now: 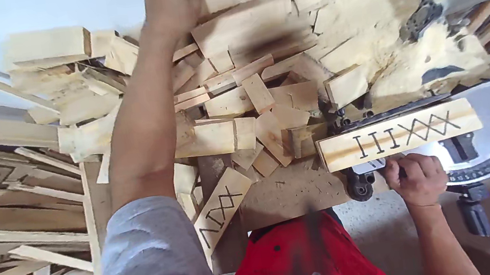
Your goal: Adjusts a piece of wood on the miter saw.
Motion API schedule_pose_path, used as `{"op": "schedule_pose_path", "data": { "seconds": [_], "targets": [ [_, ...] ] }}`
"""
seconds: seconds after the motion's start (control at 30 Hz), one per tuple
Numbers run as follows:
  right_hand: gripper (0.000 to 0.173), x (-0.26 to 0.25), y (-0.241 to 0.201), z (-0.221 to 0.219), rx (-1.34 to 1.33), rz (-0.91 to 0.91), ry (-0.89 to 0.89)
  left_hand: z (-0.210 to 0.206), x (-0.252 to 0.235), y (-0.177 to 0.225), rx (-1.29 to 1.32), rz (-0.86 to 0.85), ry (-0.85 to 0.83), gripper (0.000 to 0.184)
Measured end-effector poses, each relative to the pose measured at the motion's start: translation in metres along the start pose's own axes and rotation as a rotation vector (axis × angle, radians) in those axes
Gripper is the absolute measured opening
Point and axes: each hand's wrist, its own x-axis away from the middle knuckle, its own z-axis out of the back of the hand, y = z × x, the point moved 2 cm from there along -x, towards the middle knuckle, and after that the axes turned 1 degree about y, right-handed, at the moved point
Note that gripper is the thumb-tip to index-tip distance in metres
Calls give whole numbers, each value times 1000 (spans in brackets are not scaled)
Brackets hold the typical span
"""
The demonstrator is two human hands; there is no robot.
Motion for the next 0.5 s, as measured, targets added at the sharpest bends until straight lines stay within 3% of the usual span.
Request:
{"op": "schedule_pose_path", "data": {
  "seconds": [0.13,0.3,0.4,0.5],
  "targets": [
    [36,-2,-1,1,11,-4,-11,-40,1,4,355,-21,-223,52],
    [37,-2,-1,1,16,-17,-25,-98,-2,-17,-126,-57,-168,44],
    [36,-1,0,1,24,-19,-19,-108,1,-2,-276,-1,-123,74],
    [35,-1,-1,0,22,-22,-21,-111,-7,-15,-363,52,-128,103]
  ]
}}
